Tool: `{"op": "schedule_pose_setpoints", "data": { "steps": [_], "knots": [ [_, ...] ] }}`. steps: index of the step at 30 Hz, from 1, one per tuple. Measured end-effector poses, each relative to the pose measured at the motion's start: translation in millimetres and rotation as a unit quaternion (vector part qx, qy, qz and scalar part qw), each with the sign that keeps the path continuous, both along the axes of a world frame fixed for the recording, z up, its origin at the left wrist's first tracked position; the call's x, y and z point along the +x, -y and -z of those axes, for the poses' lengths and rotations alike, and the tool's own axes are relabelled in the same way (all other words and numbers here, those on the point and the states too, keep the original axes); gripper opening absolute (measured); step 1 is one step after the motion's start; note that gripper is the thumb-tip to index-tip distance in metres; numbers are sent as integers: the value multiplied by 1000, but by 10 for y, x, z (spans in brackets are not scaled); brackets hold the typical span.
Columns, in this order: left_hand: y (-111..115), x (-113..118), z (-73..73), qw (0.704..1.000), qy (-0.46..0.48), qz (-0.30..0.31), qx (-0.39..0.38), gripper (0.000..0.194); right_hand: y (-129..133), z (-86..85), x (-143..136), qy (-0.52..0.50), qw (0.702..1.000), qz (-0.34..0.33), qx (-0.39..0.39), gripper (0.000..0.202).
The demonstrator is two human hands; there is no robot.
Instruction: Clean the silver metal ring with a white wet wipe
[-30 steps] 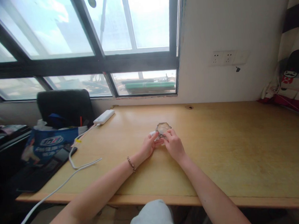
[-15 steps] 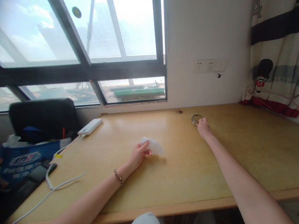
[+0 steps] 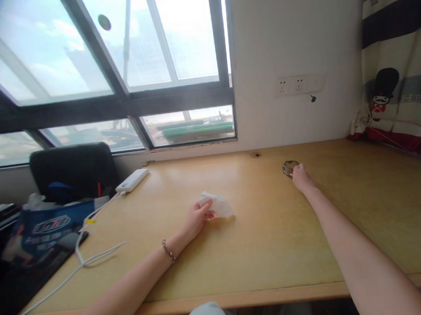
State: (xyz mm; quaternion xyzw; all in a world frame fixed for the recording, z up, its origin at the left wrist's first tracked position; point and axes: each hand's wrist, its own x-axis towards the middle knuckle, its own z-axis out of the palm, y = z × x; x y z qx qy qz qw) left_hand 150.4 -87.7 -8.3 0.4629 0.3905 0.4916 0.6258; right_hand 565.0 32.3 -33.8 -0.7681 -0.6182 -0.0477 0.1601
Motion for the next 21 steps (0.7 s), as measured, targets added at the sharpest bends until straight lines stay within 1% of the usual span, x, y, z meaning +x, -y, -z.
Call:
{"op": "schedule_pose_setpoints", "data": {
  "steps": [5,8,10,12,14,15,16,17,18,19,20,21],
  "knots": [
    [1,2,44,1000,-17,6,8,36,-25,18,32,10,1000,-7,-10,25],
    [-2,-8,93,999,-32,3,20,34,-28,0,32,12,1000,-7,-22,25],
    [1,-14,102,999,-43,-3,31,32,-14,-26,26,14,999,-6,-31,25],
    [6,-19,78,997,-53,0,59,31,24,-78,-5,16,999,-2,-43,24],
    [6,-26,33,991,-72,3,112,31,95,-168,-105,27,999,17,-32,24],
    [1,-31,12,986,-88,-1,144,32,145,-225,-197,38,999,30,-8,26],
    [-7,-36,-5,979,-106,-7,174,33,205,-286,-325,51,997,46,40,28],
    [-18,-43,-14,972,-126,-14,200,33,276,-344,-494,57,992,43,100,29],
    [-30,-49,-15,965,-143,-23,220,34,357,-394,-703,42,989,17,144,30],
    [-41,-54,-9,958,-156,-31,237,36,449,-429,-948,4,986,-32,162,32],
    [-48,-57,1,952,-166,-38,255,38,550,-444,-1221,-61,980,-86,169,33],
    [-50,-58,13,944,-176,-44,276,42,658,-438,-1510,-150,967,-136,151,31]
  ]
}}
